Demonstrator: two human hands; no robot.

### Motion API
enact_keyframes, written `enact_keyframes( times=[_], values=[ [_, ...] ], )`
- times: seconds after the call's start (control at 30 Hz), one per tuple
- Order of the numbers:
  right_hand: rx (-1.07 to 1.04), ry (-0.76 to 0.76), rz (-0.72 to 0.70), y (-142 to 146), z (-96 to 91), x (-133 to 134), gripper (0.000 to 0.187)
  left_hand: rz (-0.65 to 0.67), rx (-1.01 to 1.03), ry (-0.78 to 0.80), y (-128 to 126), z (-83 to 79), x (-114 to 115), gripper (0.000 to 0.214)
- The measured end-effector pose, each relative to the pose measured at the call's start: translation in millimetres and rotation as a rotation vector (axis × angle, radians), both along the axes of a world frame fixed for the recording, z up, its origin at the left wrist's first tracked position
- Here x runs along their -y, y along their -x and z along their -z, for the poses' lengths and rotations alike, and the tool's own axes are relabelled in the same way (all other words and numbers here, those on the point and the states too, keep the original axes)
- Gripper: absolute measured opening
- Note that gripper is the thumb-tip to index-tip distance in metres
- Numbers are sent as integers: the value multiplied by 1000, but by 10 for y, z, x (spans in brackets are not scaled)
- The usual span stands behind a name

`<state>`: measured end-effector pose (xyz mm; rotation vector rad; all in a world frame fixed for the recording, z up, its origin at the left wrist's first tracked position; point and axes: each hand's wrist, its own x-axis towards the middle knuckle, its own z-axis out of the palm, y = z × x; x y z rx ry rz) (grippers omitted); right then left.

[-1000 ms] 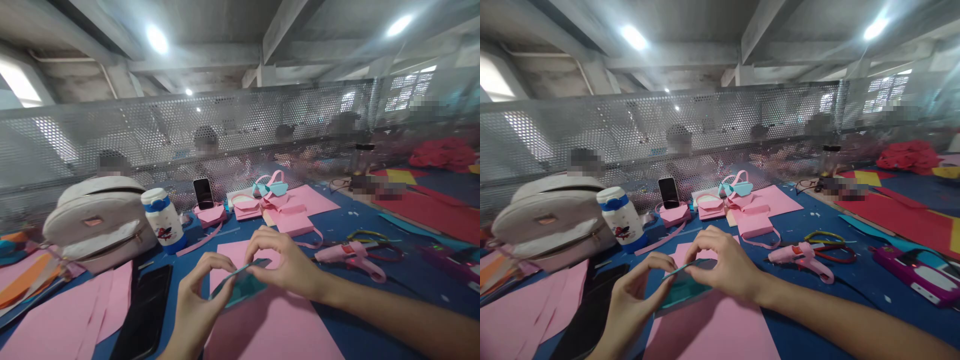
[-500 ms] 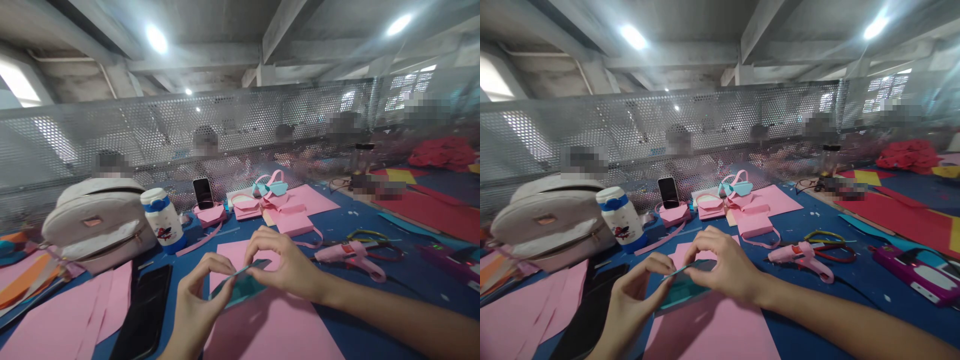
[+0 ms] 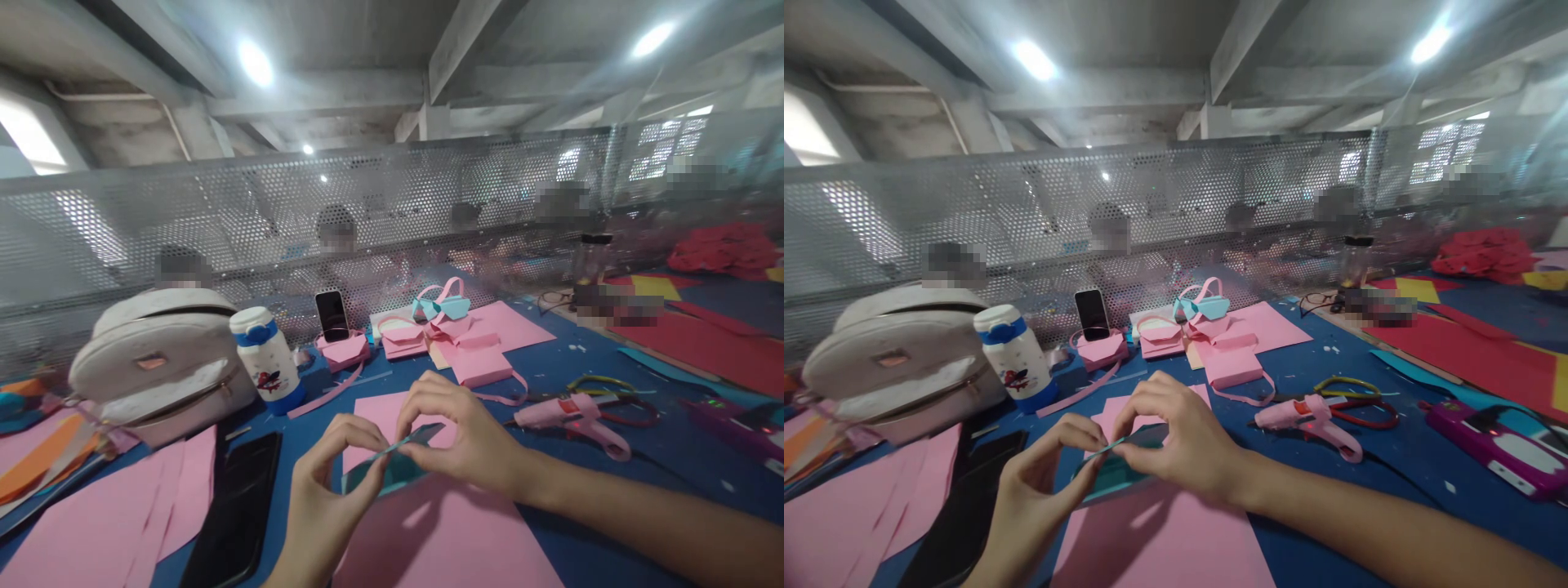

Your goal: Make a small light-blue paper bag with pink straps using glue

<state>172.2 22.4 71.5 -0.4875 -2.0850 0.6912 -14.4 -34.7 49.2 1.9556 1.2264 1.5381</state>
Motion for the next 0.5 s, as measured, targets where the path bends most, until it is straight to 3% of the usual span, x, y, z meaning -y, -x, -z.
enact_keyframes(
  times=[0.5],
  values=[
    [-21, -4, 10, -13, 9, -8, 16, -6, -22, -20, 34, 21, -25, 9]
  ],
)
